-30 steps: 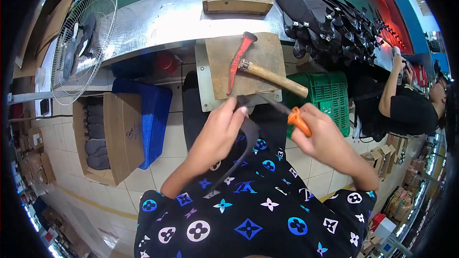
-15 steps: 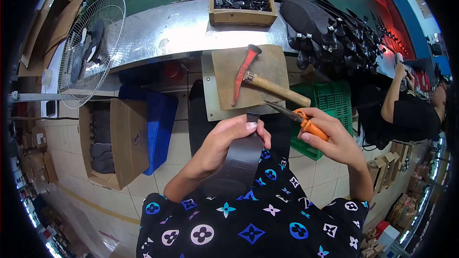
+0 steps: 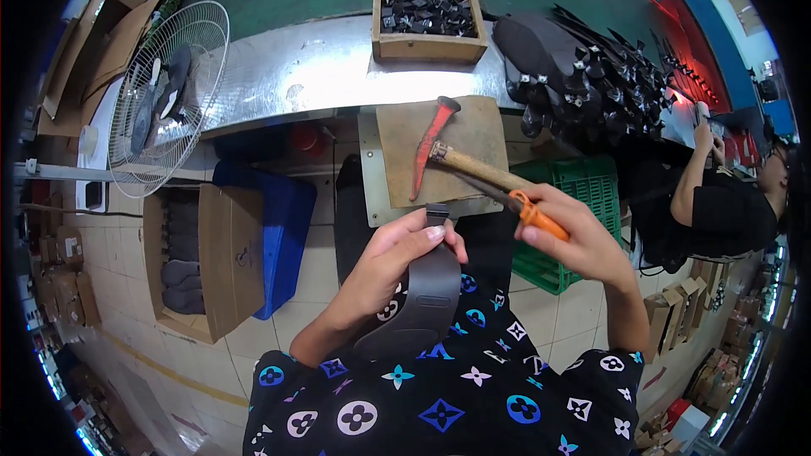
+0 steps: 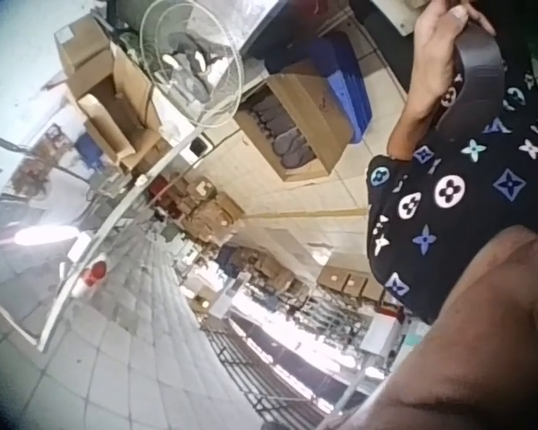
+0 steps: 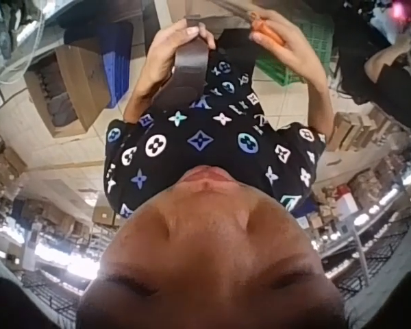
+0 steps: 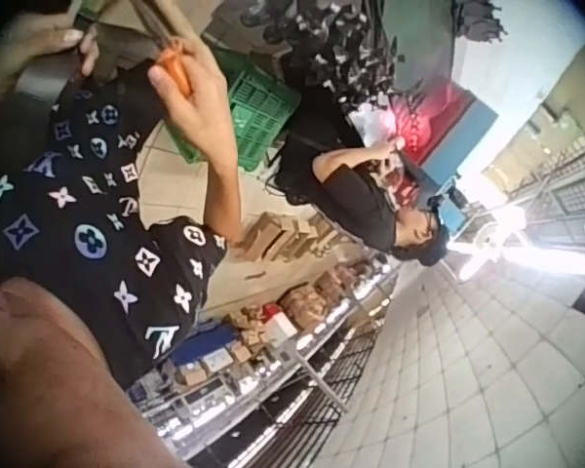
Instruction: The person is assembling and hammering shoe components at a workshop workstation.
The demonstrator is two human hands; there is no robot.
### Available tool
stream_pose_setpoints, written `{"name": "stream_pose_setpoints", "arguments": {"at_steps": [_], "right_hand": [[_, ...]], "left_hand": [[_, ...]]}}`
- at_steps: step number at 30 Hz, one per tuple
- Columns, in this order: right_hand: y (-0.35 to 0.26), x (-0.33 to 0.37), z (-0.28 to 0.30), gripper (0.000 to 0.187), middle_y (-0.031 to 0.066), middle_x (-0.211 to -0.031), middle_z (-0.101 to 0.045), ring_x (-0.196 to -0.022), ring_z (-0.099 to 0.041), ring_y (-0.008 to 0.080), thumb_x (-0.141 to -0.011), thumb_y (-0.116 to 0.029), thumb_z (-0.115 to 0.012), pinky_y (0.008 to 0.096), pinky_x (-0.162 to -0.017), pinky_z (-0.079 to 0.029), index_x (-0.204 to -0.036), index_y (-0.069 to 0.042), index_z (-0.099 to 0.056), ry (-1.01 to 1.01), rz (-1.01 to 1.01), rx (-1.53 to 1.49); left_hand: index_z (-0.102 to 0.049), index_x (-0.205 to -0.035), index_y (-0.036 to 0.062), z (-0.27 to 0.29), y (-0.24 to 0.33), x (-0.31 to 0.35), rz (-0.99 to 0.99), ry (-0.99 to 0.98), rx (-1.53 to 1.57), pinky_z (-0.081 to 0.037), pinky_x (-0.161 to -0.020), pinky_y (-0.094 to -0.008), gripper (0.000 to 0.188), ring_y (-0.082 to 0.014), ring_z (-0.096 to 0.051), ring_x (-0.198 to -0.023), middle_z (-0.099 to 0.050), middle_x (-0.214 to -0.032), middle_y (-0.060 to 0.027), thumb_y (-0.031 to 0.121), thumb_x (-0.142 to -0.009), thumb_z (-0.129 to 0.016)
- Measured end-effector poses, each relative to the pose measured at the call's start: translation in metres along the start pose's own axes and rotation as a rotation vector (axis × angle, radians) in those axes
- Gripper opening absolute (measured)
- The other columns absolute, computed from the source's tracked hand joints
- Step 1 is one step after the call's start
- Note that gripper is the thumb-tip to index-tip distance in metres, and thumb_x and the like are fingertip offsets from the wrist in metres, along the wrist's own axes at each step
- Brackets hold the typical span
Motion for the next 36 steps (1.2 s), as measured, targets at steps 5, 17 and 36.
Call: {"name": "stream_pose_setpoints", "arguments": {"at_steps": [5, 17, 36], "right_hand": [[0.043, -0.064, 0.022, 0.034, 0.0115, -0.092, -0.061, -0.083, -0.059, 0.0224, -0.097, -0.030, -0.060, 0.0335, -0.079, -0.048, -0.092, 0.004, -0.063, 0.324, -0.076, 0.068], [0.100, -0.177, 0.046, 0.029, 0.0280, -0.107, -0.063, -0.096, -0.063, 0.0445, -0.092, -0.023, -0.059, 0.0511, -0.083, -0.053, -0.098, 0.005, -0.066, 0.648, -0.246, 0.652], [0.078, -0.066, 0.145, 0.036, 0.0148, -0.109, -0.060, -0.105, -0.057, 0.0352, -0.088, -0.033, -0.070, 0.0455, -0.090, -0.047, -0.111, -0.006, -0.065, 0.936, -0.040, 0.824]], "left_hand": [[-0.064, -0.098, -0.0010, 0.043, 0.024, -0.005, -0.306, 0.323, -0.532, -0.045, -0.069, -0.0245, 0.028, -0.0087, -0.057, -0.075, -0.068, -0.086, -0.0044, 0.024, -0.099, -0.051], [-0.067, -0.101, -0.0034, 0.180, 0.144, 0.135, -0.948, 1.412, -0.621, -0.051, -0.064, -0.0291, 0.036, -0.0104, -0.061, -0.072, -0.066, -0.081, -0.0061, 0.033, -0.099, -0.064], [-0.060, -0.124, -0.0052, 0.182, 0.116, 0.000, -0.722, 1.074, -1.061, -0.043, -0.103, -0.0391, 0.035, -0.0315, -0.060, -0.117, -0.064, -0.124, -0.0214, 0.015, -0.096, -0.061]]}}
Point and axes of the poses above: each hand's wrist, its own x-axis away from the middle knuckle, its own z-axis out of the back of the hand, y = z × x, the point moved 7 cm from there along -x, towards the middle knuckle
